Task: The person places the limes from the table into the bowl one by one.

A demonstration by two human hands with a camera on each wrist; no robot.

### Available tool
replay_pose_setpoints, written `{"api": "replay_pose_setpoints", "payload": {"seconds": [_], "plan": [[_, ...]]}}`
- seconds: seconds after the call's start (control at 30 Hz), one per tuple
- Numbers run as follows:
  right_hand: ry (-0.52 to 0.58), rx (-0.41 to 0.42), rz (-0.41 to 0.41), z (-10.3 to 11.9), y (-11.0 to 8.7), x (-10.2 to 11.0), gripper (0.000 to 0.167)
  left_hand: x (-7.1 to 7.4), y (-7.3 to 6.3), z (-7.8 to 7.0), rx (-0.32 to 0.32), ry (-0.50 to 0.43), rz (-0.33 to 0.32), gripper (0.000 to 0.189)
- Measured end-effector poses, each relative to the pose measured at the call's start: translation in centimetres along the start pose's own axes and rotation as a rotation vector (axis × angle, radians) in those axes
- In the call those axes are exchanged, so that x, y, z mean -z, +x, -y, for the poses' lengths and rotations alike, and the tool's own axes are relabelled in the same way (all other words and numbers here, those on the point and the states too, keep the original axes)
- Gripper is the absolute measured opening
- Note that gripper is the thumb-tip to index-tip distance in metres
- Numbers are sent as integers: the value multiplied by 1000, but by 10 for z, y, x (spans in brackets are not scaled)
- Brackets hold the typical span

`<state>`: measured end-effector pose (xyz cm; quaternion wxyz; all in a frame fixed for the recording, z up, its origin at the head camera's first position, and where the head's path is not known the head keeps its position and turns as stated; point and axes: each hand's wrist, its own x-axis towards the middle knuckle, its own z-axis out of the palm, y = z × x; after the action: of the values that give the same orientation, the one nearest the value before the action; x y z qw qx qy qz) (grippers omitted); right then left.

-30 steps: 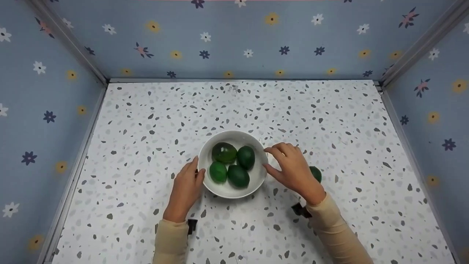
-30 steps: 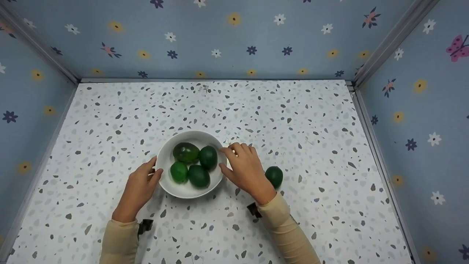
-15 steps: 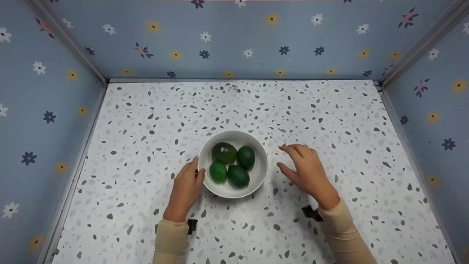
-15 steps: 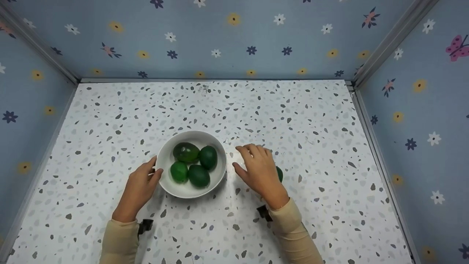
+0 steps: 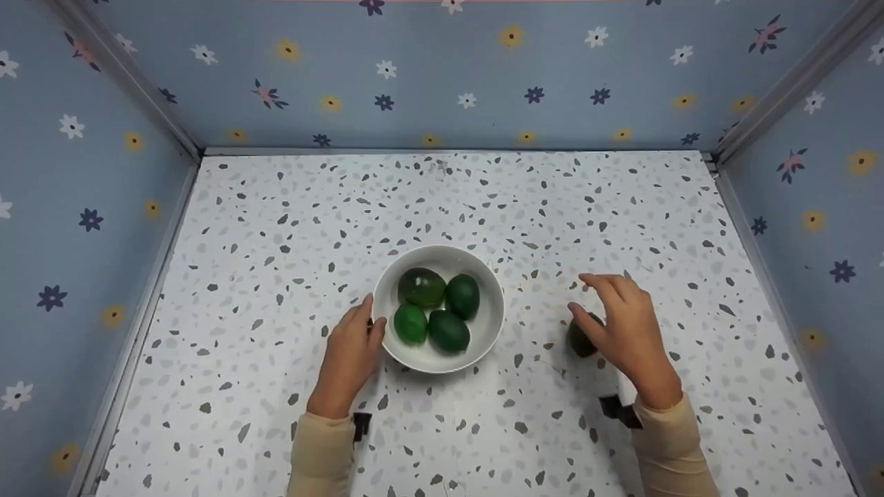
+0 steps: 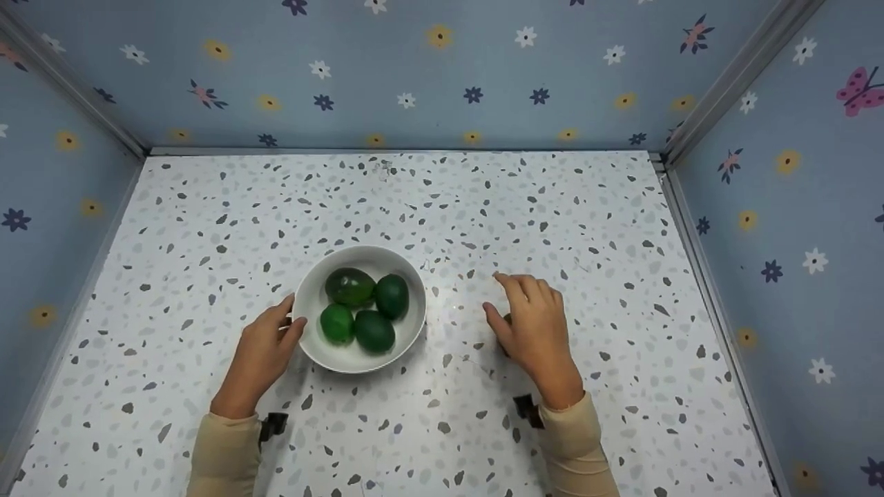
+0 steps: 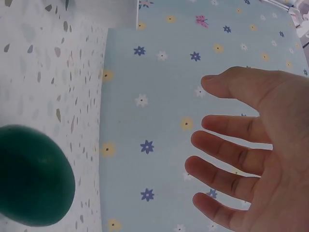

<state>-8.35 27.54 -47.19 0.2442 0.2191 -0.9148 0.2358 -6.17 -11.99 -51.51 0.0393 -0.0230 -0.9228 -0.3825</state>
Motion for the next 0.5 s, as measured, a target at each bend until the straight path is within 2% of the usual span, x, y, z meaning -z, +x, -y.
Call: {"api": "replay_pose_setpoints", "payload": {"seconds": [0.13, 0.5], "plan": [[-3, -36, -17, 1, -10, 2, 44, 0, -1, 0, -18, -8, -6, 49], [-45, -126, -29, 6, -40, -1, 44, 0, 0, -1, -11, -18, -1, 50]]}}
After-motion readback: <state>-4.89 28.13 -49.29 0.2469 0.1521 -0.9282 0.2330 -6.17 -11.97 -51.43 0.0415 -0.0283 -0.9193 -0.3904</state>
